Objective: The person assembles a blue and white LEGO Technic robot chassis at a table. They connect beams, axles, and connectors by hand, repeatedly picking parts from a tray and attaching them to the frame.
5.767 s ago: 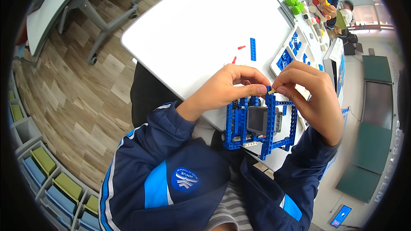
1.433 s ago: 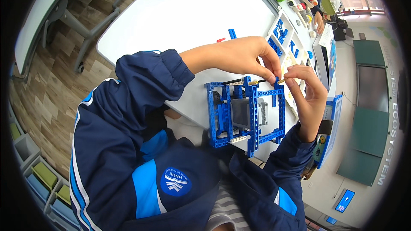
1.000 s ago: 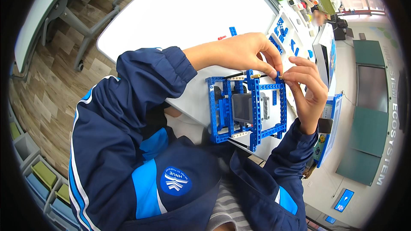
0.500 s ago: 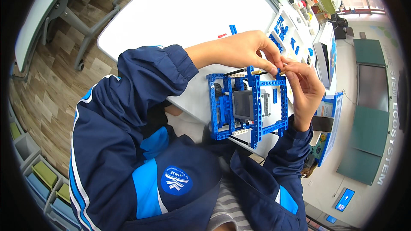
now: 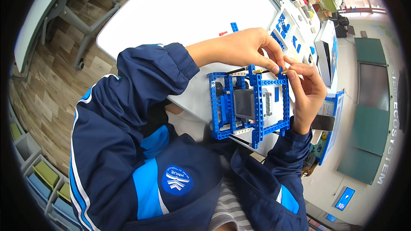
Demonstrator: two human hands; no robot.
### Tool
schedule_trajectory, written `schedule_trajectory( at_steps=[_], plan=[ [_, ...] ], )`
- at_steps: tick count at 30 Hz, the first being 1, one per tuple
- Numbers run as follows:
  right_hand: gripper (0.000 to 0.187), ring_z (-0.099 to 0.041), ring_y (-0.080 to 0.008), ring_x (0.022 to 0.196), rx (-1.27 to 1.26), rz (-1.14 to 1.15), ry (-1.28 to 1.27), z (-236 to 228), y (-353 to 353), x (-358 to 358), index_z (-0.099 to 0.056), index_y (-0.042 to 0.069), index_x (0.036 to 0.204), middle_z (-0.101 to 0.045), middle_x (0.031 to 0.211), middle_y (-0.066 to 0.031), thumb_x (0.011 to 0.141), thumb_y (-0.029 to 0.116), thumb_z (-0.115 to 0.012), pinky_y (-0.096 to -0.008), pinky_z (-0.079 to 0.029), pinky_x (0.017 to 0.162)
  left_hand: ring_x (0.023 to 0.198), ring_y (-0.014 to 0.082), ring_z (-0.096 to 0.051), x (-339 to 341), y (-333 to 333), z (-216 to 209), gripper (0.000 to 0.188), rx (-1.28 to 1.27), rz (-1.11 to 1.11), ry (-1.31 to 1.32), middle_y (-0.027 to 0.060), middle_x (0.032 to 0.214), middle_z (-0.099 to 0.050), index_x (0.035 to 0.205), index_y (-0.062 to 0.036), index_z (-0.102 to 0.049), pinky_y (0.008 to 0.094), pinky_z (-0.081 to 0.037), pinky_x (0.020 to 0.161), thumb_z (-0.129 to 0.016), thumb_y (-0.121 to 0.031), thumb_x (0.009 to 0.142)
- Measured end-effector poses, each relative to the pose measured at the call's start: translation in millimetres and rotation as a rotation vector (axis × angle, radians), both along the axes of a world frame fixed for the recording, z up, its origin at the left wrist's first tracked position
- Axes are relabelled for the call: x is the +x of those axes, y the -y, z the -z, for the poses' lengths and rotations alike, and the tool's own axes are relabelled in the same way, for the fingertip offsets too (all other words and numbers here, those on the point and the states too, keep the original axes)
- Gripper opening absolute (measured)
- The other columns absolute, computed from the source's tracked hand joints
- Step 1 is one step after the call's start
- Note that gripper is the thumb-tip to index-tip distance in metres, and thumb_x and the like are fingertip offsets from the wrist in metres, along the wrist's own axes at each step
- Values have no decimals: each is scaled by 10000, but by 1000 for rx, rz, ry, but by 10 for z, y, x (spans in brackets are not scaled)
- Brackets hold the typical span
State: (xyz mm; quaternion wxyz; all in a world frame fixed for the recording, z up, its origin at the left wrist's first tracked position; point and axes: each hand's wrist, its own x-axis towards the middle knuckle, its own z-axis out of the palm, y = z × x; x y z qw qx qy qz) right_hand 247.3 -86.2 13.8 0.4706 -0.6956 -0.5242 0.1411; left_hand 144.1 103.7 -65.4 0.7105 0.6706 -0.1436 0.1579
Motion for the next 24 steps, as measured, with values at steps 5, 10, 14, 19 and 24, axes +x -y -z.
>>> schedule_trajectory(
  at_steps=[5, 10, 14, 19, 24],
  plan=[
    [52, -699, -257, 1069, -55, 88, -8, -116, -24, -107, -680, -43, 935, -723, 971, -127, 894, -68, -700, -320, -591, 828, 918, 164, -686, -4, 4, -5, 172, 26, -14, 1, 80, 948, -748, 1010, -34, -758, 334, -525, 904, -744, -169, 903],
    [38, -708, -238, 1037, -90, 149, -3, -154, -75, -212, -682, -43, 924, -727, 971, -134, 893, -56, -699, -325, -602, 826, 921, 166, -686, 1, 10, -6, 170, 18, -15, 5, 79, 948, -746, 1006, -38, -759, 334, -524, 905, -743, -172, 902],
    [38, -709, -214, 989, -120, 158, 26, -189, -74, -229, -690, -43, 933, -730, 990, -144, 897, -35, -701, -330, -600, 835, 924, 170, -687, 7, 0, -2, 176, 57, -25, 5, 76, 956, -743, 1010, -35, -757, 332, -527, 907, -744, -173, 902],
    [155, -708, -190, 935, -163, 163, 199, -236, -11, -206, -709, -45, 1049, -736, 1002, -148, 898, -19, -696, -320, -591, 836, 954, 173, -684, 37, -4, 22, 191, 13, -5, 35, 79, 974, -738, 1027, -21, -750, 341, -541, 914, -737, -169, 907],
    [311, -719, -205, 953, -208, 235, 288, -222, 155, -375, -689, -28, 1194, -735, 1053, -152, 884, -27, -683, -328, -578, 862, 982, 171, -679, 60, -1, 44, 201, 24, 10, 18, 84, 987, -735, 1032, -14, -748, 352, -547, 914, -737, -172, 908]
  ],
)
